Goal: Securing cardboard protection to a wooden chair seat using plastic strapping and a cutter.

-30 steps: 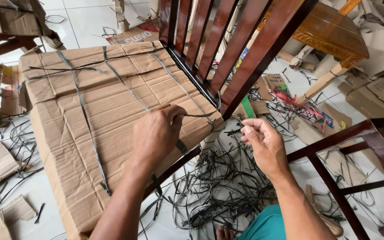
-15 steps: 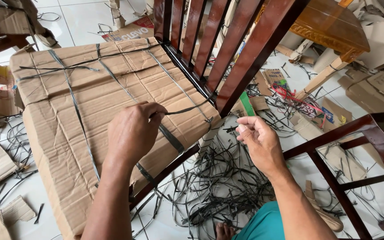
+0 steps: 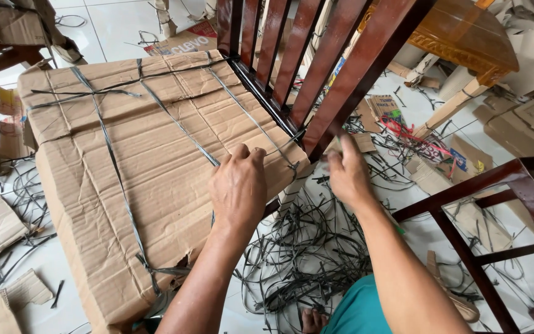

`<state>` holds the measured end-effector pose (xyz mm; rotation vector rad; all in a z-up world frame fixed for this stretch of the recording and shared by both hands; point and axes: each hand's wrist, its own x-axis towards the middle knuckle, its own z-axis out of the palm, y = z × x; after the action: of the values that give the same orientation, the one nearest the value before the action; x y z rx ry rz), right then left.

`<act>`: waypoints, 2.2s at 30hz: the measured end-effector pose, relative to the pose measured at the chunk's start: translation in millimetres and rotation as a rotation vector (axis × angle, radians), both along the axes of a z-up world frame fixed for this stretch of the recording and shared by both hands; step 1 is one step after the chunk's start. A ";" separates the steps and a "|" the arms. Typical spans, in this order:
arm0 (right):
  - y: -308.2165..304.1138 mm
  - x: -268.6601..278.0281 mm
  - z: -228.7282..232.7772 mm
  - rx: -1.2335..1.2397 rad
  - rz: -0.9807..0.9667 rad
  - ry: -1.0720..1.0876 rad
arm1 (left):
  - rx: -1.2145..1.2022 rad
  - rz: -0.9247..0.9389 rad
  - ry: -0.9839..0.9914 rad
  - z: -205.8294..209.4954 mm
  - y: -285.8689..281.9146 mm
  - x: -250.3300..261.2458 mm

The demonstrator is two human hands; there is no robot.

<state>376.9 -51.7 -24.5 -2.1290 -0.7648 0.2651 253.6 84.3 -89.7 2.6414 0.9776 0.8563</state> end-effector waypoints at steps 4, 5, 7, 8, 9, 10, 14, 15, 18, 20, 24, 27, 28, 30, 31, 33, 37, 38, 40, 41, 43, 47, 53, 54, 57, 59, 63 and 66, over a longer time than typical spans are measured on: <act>15.7 35.8 -25.0 0.091 0.160 -0.196 | 0.073 -0.001 0.004 -6.3 -1.4 -0.7; 18.7 45.6 -38.3 0.074 0.169 -0.217 | 0.091 -0.004 -0.001 -5.9 -1.7 -1.4; 23.3 62.3 -57.7 0.058 0.184 -0.237 | 0.109 -0.001 -0.005 -4.7 -2.7 -2.0; 24.7 68.9 -63.6 0.015 0.171 -0.280 | 0.124 -0.005 -0.007 -3.4 -3.3 -2.1; 26.2 75.7 -69.7 -0.027 0.159 -0.322 | 0.139 -0.008 -0.010 -2.2 -3.8 -2.1; 26.6 76.0 -70.1 -0.025 0.162 -0.318 | 0.141 -0.005 -0.005 -2.4 -2.7 -2.4; 24.5 77.2 -71.3 0.014 0.165 -0.235 | 0.107 -0.038 0.021 3.7 -3.9 -7.4; 23.7 77.1 -71.4 0.029 0.165 -0.204 | 0.103 -0.048 0.025 6.9 -5.2 -9.9; 22.6 78.5 -70.4 0.068 0.164 -0.140 | 0.117 -0.018 0.021 7.2 -13.0 -23.4; 21.7 80.1 -69.4 0.088 0.164 -0.106 | 0.148 0.004 0.038 30.1 -31.8 -45.5; 20.7 79.4 -70.1 0.139 0.163 -0.002 | 0.343 0.090 0.301 11.5 -58.4 -94.4; 20.0 76.8 -69.7 0.076 0.133 0.020 | 0.322 0.164 0.383 3.0 -51.4 -125.7; 17.3 74.7 -68.3 0.076 0.131 0.023 | 0.322 0.162 0.386 3.4 -53.2 -132.9; 15.9 69.8 -62.1 -0.050 0.123 0.121 | 0.490 0.257 0.388 6.2 -53.6 -148.3; 15.0 69.0 -64.8 -0.046 0.124 0.118 | 0.494 0.260 0.386 7.9 -52.1 -153.8; 11.2 66.3 -73.3 -0.162 0.213 0.066 | 0.725 0.221 0.237 8.7 -50.7 -166.1; 4.7 58.3 -68.6 -0.338 0.236 0.239 | 0.880 0.178 0.232 -2.6 -22.8 -182.0; 1.2 67.1 -89.8 -0.370 0.310 0.178 | 0.894 0.150 0.212 -6.5 -14.1 -188.9; -6.7 65.8 -98.5 -0.403 0.385 0.118 | 0.908 0.122 0.192 -5.3 2.0 -201.0; -10.7 55.9 -85.2 -0.473 0.394 0.218 | 0.934 0.099 0.160 0.6 9.5 -206.0; -17.1 43.7 -69.6 -0.527 0.400 0.315 | 0.975 0.075 0.124 8.8 29.1 -218.0; -34.3 14.6 -47.9 -0.665 0.549 0.425 | 1.055 0.070 0.198 9.7 71.4 -243.9; -68.2 -26.9 -31.6 -0.851 0.757 0.281 | 0.926 0.220 0.276 -15.1 117.7 -278.9; -74.6 -34.9 -29.8 -0.931 0.809 0.237 | 0.891 0.257 0.260 -20.2 121.0 -285.2; -95.6 -63.3 -48.6 -1.086 1.038 0.059 | 0.807 0.283 0.322 -17.1 115.8 -286.4; -109.2 -78.5 -66.2 -1.090 1.155 -0.010 | 0.738 0.254 0.277 -10.9 103.7 -280.9; -135.2 -92.2 -117.7 -1.112 1.332 -0.155 | 0.303 0.238 0.079 -7.1 81.3 -257.1; -131.0 -93.2 -76.6 -1.196 1.204 -0.020 | 0.557 0.228 -0.040 -7.3 60.7 -231.8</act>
<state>283.6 -182.8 -101.1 -2.3025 -2.2299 1.6557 21.8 145.0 -97.0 2.9733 1.1879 1.4058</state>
